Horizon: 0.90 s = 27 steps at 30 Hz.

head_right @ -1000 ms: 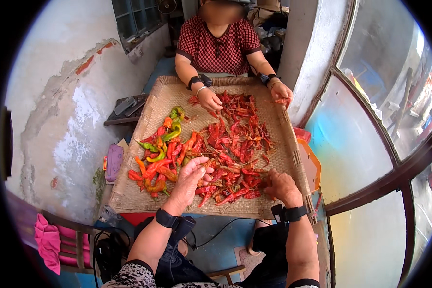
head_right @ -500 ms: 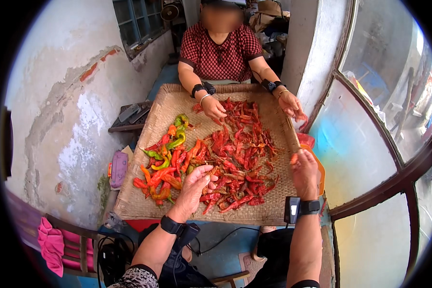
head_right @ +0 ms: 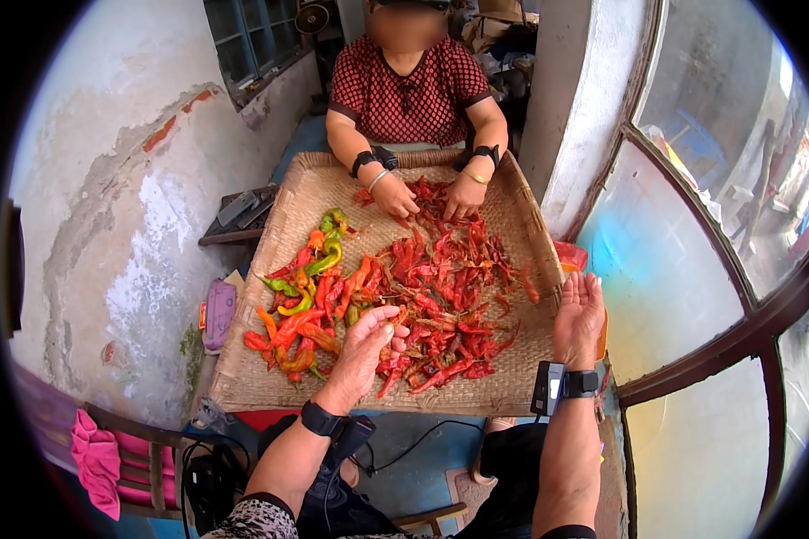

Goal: The person picks up red peppers from a pile on a woven tray, pulls off the stems, and tears the peppers into pieces before placing them back onto the tray.

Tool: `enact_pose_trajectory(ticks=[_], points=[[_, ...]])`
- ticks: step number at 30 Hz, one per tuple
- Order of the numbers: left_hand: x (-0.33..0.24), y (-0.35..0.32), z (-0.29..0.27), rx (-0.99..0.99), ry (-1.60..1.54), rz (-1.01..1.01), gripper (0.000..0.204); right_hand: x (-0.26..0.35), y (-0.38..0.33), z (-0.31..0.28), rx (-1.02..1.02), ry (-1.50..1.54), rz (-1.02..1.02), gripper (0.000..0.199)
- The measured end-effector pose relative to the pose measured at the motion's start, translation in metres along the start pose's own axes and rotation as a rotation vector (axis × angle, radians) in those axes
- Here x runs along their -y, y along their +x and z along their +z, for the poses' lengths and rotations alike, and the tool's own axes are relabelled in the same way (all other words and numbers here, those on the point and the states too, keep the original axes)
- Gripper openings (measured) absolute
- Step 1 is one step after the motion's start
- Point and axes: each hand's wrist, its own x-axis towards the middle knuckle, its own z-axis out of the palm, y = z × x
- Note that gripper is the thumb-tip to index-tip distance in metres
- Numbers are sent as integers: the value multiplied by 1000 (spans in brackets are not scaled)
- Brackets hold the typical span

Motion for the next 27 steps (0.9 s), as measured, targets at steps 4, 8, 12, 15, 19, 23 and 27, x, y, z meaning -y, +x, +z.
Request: enact_pose_trajectory(ticks=[4, 8, 12, 15, 19, 23, 27], points=[[2, -2, -1, 8, 44, 4, 36, 4, 3, -3, 23, -114, -25, 46], [0, -2, 1, -4, 52, 3, 35, -14, -10, 2, 402, -1105, 60, 41], [2, 0, 4, -5, 104, -2, 34, -41, -37, 12, 705, -2107, -364, 41], [-2, -2, 6, 4, 123, -18, 34, -53, -40, 10, 736, -2011, -335, 35], [-5, -3, 5, 13, 118, -7, 34, -59, -45, 21, 714, -2064, -280, 16], [-4, -6, 0, 16, 120, 12, 34, -54, -51, 29, 713, -1939, -436, 12], [-3, -7, -1, 22, 122, 18, 34, -49, -41, 23, 627, -1725, -500, 9]])
